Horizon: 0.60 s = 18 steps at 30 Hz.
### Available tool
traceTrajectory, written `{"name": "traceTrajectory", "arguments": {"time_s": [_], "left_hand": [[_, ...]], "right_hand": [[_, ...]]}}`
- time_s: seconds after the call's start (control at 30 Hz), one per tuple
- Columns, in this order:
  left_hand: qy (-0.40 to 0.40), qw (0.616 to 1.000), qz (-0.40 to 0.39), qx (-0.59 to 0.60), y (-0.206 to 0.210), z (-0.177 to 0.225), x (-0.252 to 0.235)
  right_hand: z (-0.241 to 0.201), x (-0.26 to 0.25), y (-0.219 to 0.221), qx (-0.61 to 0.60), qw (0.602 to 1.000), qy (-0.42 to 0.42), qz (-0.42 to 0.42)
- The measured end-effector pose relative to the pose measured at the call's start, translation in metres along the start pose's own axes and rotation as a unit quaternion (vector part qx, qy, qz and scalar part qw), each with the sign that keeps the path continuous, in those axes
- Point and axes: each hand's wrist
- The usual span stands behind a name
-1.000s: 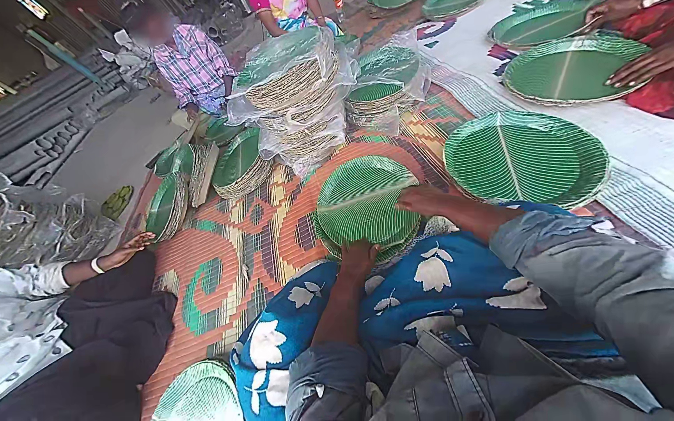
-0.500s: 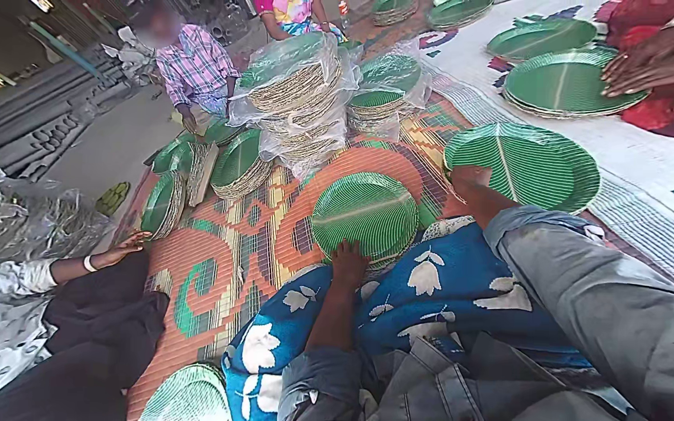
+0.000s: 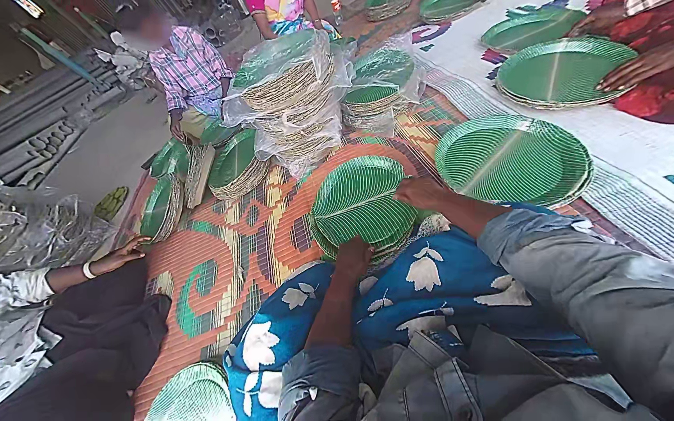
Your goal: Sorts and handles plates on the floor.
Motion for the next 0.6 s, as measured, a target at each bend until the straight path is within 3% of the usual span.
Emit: {"name": "traceTrajectory", "arguments": {"time_s": [0.07, 0.17, 0.23, 0.4, 0.5, 0.53, 0.6], "left_hand": [[-0.027, 0.999, 0.013, 0.018, -0.003, 0.003, 0.002], [-0.074, 0.997, 0.004, -0.002, 0.000, 0.000, -0.006], [-0.095, 0.995, -0.008, -0.016, 0.000, 0.001, -0.008], [-0.108, 0.994, -0.004, -0.007, 0.000, -0.005, -0.009], [-0.098, 0.993, 0.058, 0.019, 0.001, -0.009, -0.010], [-0.080, 0.988, 0.128, 0.027, 0.003, -0.011, -0.010], [-0.020, 0.943, 0.333, 0.002, 0.006, -0.011, -0.011]], "right_hand": [[0.019, 0.004, -0.010, -0.060, 0.980, 0.189, 0.001], [0.038, 0.007, -0.008, -0.098, 0.927, 0.353, -0.073], [0.038, 0.010, -0.011, -0.115, 0.911, 0.381, -0.110], [0.039, 0.012, -0.020, -0.116, 0.909, 0.400, -0.026], [0.045, 0.014, -0.023, -0.043, 0.943, 0.293, 0.150], [0.039, 0.014, -0.023, -0.019, 0.953, 0.218, 0.210], [0.016, 0.014, -0.020, 0.001, 0.968, 0.041, 0.246]]}}
Point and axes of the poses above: each hand's wrist, its own x-axis away from the middle knuckle, its own y-axis out of the palm, z = x × y, and after that the axes turned 15 degrees about -z, right-handed
